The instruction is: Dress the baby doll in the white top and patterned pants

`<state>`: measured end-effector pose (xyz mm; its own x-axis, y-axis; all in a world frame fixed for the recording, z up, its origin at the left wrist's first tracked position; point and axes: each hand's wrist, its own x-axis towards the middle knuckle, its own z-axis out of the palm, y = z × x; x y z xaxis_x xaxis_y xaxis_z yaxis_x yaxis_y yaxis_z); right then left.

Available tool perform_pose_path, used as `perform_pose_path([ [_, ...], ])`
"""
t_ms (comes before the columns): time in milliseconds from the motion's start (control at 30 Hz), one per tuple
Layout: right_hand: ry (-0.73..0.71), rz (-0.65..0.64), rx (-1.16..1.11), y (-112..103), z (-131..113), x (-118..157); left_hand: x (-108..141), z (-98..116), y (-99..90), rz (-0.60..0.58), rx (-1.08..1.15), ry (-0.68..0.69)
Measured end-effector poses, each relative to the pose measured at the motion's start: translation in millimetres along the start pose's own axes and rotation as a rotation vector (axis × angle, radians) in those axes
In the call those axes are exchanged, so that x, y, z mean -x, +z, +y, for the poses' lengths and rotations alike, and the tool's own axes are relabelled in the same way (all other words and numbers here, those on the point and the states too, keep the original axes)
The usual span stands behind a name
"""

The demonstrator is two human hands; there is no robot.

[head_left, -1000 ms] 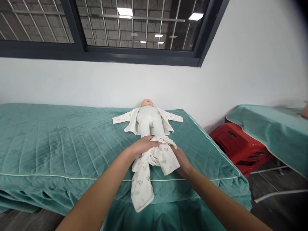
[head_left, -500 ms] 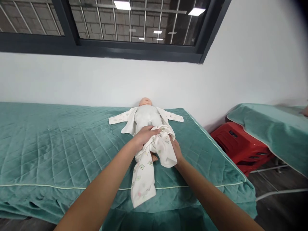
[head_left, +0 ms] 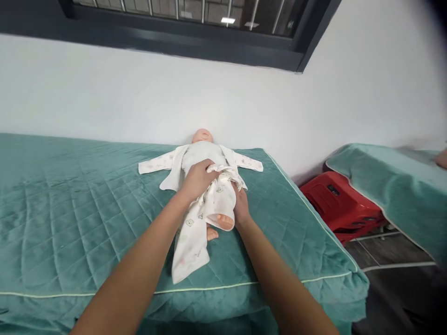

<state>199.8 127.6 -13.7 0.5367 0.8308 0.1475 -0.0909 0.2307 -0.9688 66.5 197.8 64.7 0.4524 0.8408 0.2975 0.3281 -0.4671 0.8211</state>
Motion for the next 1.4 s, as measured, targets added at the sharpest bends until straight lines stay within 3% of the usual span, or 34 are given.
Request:
perform_pose_path([
  [100, 0.120, -0.002, -0.111, 2, -5, 2, 1, -11, 11.0, 0.103, -0.101, 0.023],
  [200, 0.174, 0.012, -0.139, 1, -6, 1, 5, -21, 19.5, 0.149, -0.065, -0.002],
  [333, 0.124, 0.031, -0.089, 0, 2, -4, 8, -33, 14.7, 0.147, 0.203, -0.081],
  [567, 0.026, 0.085, 0.055, 4, 5, -16, 17, -43, -4.5, 0.016, 0.769, -0.190],
  [800, 0.084, 0.120, 0.086, 2, -1, -17, 18, -51, -6.1, 0.036, 1.001, -0.193],
  [1033, 0.068, 0.073, -0.072, 3, 0, -11, 13, -60, -6.1, 0.090, 1.078, -0.209],
  [1300, -0.311, -0.047, 0.288, 4, -11, 1, 11, -65, -5.8, 0.140, 1.080, -0.250],
  [1400, -0.367, -0.162, 0.366, 7, -26, -3, 10, -66, -5.6, 0.139, 1.078, -0.236],
])
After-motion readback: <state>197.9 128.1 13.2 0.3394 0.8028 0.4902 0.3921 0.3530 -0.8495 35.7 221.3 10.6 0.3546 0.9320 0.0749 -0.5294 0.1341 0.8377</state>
